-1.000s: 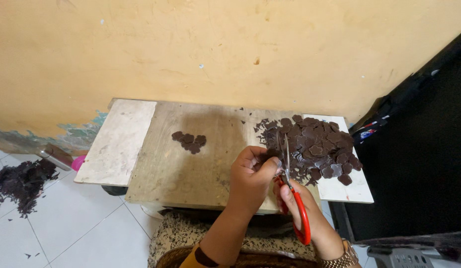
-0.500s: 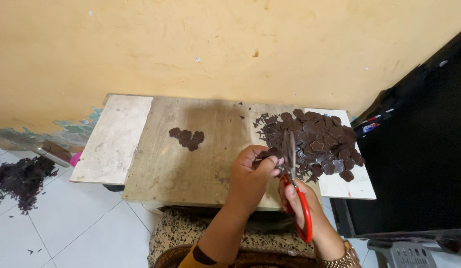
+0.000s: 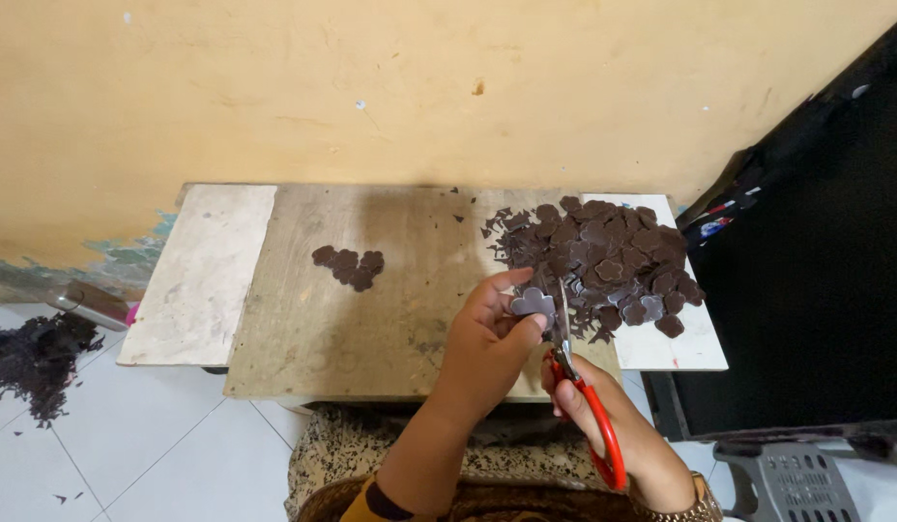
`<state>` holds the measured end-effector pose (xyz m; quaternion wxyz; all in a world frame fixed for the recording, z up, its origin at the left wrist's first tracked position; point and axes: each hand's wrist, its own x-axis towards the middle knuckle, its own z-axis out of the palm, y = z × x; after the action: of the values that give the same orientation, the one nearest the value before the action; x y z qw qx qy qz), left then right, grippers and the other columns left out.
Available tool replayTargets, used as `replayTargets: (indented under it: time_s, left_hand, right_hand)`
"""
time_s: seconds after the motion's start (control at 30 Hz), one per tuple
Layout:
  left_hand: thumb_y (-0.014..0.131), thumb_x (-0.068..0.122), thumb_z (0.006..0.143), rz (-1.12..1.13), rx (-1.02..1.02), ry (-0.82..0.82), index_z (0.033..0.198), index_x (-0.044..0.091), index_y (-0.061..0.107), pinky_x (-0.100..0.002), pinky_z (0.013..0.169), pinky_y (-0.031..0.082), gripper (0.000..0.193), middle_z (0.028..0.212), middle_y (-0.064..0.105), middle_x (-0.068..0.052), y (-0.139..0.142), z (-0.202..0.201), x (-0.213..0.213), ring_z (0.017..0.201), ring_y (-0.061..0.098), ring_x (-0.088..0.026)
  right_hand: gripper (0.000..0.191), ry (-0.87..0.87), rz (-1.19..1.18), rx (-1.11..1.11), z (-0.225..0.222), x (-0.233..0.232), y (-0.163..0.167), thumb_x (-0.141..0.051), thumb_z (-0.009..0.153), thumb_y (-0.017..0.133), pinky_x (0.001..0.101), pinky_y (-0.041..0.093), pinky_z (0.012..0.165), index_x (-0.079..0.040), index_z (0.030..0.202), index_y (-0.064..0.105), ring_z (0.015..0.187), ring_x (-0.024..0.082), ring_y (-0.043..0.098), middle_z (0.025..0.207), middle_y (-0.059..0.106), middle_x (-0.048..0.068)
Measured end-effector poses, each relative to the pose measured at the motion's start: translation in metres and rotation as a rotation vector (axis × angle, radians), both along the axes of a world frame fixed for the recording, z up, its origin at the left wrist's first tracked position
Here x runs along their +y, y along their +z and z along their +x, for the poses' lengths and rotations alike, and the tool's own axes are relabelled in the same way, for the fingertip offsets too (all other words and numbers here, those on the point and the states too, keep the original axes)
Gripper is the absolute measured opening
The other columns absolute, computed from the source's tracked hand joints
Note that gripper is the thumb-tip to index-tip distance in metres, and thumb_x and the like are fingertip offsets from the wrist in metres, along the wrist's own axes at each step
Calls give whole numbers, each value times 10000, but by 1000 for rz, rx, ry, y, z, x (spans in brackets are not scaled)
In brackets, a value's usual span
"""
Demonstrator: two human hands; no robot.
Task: The person uses red-handled scissors to trim the edges of small dark brown flower-shaped pieces. They hold each piece in the left hand and cut with the right, placing trimmed pieces into a growing pile on the table.
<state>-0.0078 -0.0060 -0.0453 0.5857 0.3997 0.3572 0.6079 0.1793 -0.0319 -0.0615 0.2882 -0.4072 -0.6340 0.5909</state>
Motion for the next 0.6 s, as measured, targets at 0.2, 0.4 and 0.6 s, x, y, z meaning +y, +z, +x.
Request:
replayTargets:
  time_s: [0.2,0.4,0.6]
  left_hand:
    - [667,-13,879,-34,21,-5,1383,37,497,-234,765,543,535,950,672,-37,6,-2,-5,853,662,-85]
    - [707,-1,924,48,24,4,1164,3,576,-234,773,542,273,977,673,-33,-1,2,-5,867,643,-80]
    - [686,56,981,70,140,36,1098,9,662,-233,785,534,128,965,681,-20,4,0,-9,888,629,-80]
  right_hand:
    - [519,23,-41,-1,4,0,2,-570,971,515,291,451,660,-54,949,568,727,143,492,775,510,27]
    - [533,44,-5,74,5,-2,3,-585,998,486,284,430,647,-63,908,544,718,142,488,769,491,13]
    - [531,22,-47,72,4,-3,2,-582,992,495,291,423,648,-59,918,547,722,147,478,761,477,18]
